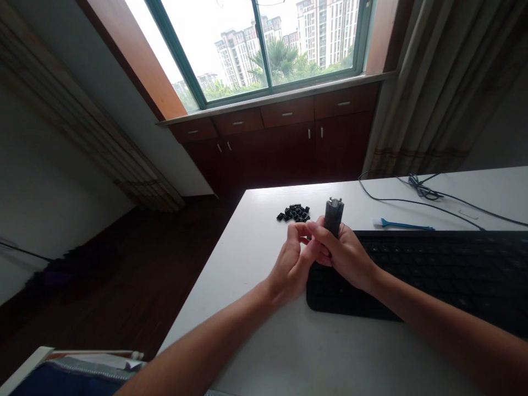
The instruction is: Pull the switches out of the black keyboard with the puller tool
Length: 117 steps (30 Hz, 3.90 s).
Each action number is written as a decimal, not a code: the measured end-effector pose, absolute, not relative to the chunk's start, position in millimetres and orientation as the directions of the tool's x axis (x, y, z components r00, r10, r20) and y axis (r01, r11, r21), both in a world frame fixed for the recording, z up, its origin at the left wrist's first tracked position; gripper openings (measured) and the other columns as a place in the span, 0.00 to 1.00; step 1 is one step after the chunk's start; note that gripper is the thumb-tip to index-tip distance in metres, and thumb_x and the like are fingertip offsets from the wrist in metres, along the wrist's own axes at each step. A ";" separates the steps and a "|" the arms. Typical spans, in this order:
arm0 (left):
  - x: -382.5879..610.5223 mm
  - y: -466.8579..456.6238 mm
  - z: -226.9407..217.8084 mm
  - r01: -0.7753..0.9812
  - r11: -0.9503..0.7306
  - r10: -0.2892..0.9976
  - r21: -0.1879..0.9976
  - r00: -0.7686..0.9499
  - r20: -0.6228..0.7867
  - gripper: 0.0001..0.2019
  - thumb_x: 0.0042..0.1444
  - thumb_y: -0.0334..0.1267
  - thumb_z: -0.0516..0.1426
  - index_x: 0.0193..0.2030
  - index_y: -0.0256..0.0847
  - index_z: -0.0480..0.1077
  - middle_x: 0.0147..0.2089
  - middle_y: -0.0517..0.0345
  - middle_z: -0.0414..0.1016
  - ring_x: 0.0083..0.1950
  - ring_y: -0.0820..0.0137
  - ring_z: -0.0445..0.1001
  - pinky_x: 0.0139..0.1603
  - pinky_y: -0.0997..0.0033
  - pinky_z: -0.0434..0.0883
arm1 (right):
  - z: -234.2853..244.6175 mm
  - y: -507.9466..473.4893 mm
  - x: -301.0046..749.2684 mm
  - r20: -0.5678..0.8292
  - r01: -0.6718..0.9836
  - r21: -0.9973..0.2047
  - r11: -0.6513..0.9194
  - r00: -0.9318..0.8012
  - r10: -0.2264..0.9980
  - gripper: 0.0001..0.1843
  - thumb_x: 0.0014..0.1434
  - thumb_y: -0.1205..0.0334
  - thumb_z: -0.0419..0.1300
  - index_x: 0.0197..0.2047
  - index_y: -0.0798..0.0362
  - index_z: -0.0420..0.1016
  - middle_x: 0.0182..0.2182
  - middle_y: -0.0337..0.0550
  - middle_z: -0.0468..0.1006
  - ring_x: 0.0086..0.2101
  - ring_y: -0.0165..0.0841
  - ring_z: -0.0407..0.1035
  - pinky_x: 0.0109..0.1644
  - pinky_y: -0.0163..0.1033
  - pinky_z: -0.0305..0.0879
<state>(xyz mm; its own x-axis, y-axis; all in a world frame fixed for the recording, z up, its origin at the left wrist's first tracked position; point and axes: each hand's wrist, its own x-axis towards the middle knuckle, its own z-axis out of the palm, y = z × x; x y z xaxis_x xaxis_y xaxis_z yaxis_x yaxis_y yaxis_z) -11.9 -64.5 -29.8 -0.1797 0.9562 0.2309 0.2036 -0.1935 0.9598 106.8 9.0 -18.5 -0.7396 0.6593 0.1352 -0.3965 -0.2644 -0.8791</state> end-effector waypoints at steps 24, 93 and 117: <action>28.4 -74.8 -40.3 0.306 -0.298 0.903 0.904 -0.216 0.371 0.30 0.63 0.41 0.58 0.68 0.39 0.52 0.63 0.44 0.64 0.66 0.54 0.64 0.68 0.52 0.66 | -26.5 -13.9 96.2 0.160 -0.145 -0.984 0.100 -0.502 0.850 0.22 0.65 0.47 0.56 0.25 0.50 0.57 0.20 0.32 0.56 0.22 0.27 0.52 0.22 0.35 0.52; -1.9 -68.4 -39.0 0.350 -0.268 0.952 0.897 -0.047 0.303 0.58 0.38 0.50 0.75 0.71 0.40 0.50 0.58 0.45 0.67 0.54 0.56 0.70 0.57 0.57 0.73 | -28.2 -3.6 104.1 0.124 -0.254 -0.967 -0.016 -0.525 0.842 0.22 0.64 0.43 0.60 0.28 0.51 0.65 0.20 0.32 0.63 0.23 0.28 0.58 0.28 0.36 0.59; 27.1 -75.4 -37.8 0.219 -0.292 0.916 0.931 -0.217 0.339 0.29 0.64 0.41 0.58 0.69 0.45 0.55 0.63 0.48 0.66 0.65 0.55 0.67 0.68 0.52 0.67 | -34.5 -17.4 88.9 0.382 -0.058 -0.919 0.390 -0.379 0.843 0.09 0.67 0.56 0.55 0.37 0.49 0.60 0.24 0.34 0.66 0.23 0.30 0.63 0.26 0.38 0.60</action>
<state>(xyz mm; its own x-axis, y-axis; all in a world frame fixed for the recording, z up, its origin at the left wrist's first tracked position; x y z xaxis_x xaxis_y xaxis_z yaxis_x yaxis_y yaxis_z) 27.1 -75.4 -37.8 -0.2167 0.9156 0.3386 0.2188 -0.2925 0.9309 88.9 -17.4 -34.5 -0.3787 0.8431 0.3817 -0.0576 0.3901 -0.9190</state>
